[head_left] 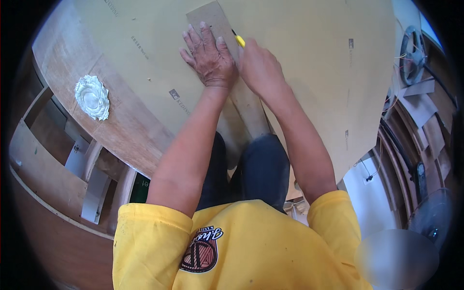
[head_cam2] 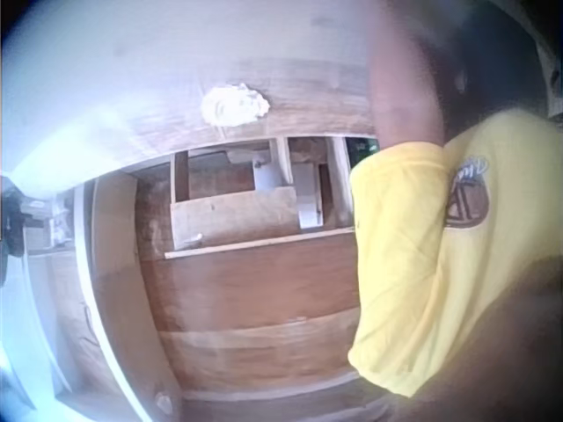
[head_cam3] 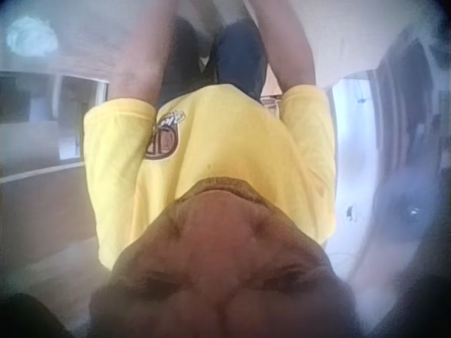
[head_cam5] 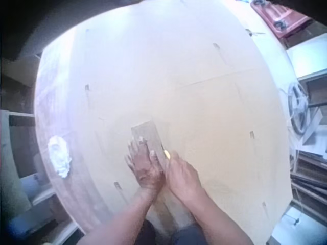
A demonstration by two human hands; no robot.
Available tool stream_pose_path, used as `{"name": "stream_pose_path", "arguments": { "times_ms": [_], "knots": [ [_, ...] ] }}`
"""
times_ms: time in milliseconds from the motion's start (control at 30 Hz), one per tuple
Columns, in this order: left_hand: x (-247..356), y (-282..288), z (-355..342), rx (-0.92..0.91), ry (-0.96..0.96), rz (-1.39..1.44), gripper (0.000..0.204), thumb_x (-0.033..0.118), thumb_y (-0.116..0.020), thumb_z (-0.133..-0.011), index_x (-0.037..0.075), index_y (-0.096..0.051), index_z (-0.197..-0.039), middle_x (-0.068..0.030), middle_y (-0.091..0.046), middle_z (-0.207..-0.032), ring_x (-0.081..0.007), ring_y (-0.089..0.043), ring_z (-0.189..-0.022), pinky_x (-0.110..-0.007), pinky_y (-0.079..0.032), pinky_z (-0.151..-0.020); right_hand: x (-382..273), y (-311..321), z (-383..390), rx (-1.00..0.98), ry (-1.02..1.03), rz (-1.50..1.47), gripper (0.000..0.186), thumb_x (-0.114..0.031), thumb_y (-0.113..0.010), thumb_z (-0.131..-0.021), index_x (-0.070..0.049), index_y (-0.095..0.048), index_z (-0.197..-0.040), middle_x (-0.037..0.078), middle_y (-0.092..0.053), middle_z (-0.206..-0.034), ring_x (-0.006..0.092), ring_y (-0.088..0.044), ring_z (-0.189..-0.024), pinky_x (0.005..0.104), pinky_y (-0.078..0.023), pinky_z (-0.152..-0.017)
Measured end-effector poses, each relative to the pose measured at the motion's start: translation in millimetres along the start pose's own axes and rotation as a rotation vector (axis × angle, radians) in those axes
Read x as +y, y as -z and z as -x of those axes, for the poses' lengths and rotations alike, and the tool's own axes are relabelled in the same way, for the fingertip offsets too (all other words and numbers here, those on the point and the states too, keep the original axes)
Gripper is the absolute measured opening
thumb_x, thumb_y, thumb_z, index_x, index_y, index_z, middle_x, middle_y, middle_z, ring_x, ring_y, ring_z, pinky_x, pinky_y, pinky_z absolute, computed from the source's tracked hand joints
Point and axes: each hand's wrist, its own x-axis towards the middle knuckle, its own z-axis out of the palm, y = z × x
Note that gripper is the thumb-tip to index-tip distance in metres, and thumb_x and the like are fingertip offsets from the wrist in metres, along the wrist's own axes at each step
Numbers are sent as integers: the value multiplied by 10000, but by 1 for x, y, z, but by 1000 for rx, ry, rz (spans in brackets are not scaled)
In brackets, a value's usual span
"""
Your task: The person cuts a large sheet of plywood using a utility knife and a straightedge, then carries the cut piece to a kitchen cabinet. They fit the plywood into the cabinet opening, mark the edges with a pencil, and remove the piece to continue working.
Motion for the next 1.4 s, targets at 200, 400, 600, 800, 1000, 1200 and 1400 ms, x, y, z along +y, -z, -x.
{"name": "stream_pose_path", "arguments": {
  "times_ms": [200,400,600,800,1000,1200,1400],
  "knots": [
    [-1,-3,1,24,-18,2,548,325,-428,-970,76,-383,-1456,-224,-293,-1523,-378,-204,-1441,-575,-49,-1143,33,-15,72,-101,-120,17,229,-224,-490,-959,5,-482,-958,288,-627,-758,475,-627,-756,570,-491,-687],
    [0,-3,0,26,-7,5,555,325,-432,-967,69,-380,-1456,-223,-293,-1524,-382,-204,-1440,-575,-52,-1143,53,-16,127,-289,-236,92,244,-223,-473,-967,17,-491,-930,280,-644,-777,459,-647,-766,551,-509,-699],
    [1,0,0,15,3,7,558,327,-431,-968,66,-376,-1458,-216,-295,-1525,-382,-206,-1439,-581,-59,-1139,58,-6,149,-366,-233,142,238,-197,-461,-967,29,-496,-901,275,-643,-761,456,-647,-740,546,-508,-692],
    [0,2,1,2,4,1,560,322,-431,-969,64,-367,-1463,-212,-289,-1530,-379,-195,-1445,-567,-55,-1147,38,21,134,-218,-282,84,233,-208,-480,-964,22,-498,-936,268,-643,-762,445,-644,-733,548,-501,-672],
    [2,1,2,-14,8,-32,552,313,-420,-978,76,-353,-1473,-203,-263,-1545,-363,-175,-1455,-564,-42,-1150,11,10,14,82,-96,-105,265,-247,-480,-968,18,-489,-976,274,-643,-781,457,-641,-761,550,-501,-689],
    [2,1,2,-13,6,-21,551,314,-414,-983,81,-348,-1478,-206,-254,-1549,-364,-170,-1457,-563,-30,-1149,-9,2,-37,141,44,-108,283,-253,-455,-971,24,-509,-959,280,-648,-784,467,-647,-771,541,-516,-708],
    [1,3,2,-12,4,2,552,319,-417,-981,81,-352,-1475,-215,-268,-1540,-373,-180,-1452,-565,-32,-1148,-14,10,-47,82,99,-35,290,-239,-464,-964,40,-542,-943,266,-656,-787,446,-660,-773,520,-535,-725]
  ]
}}
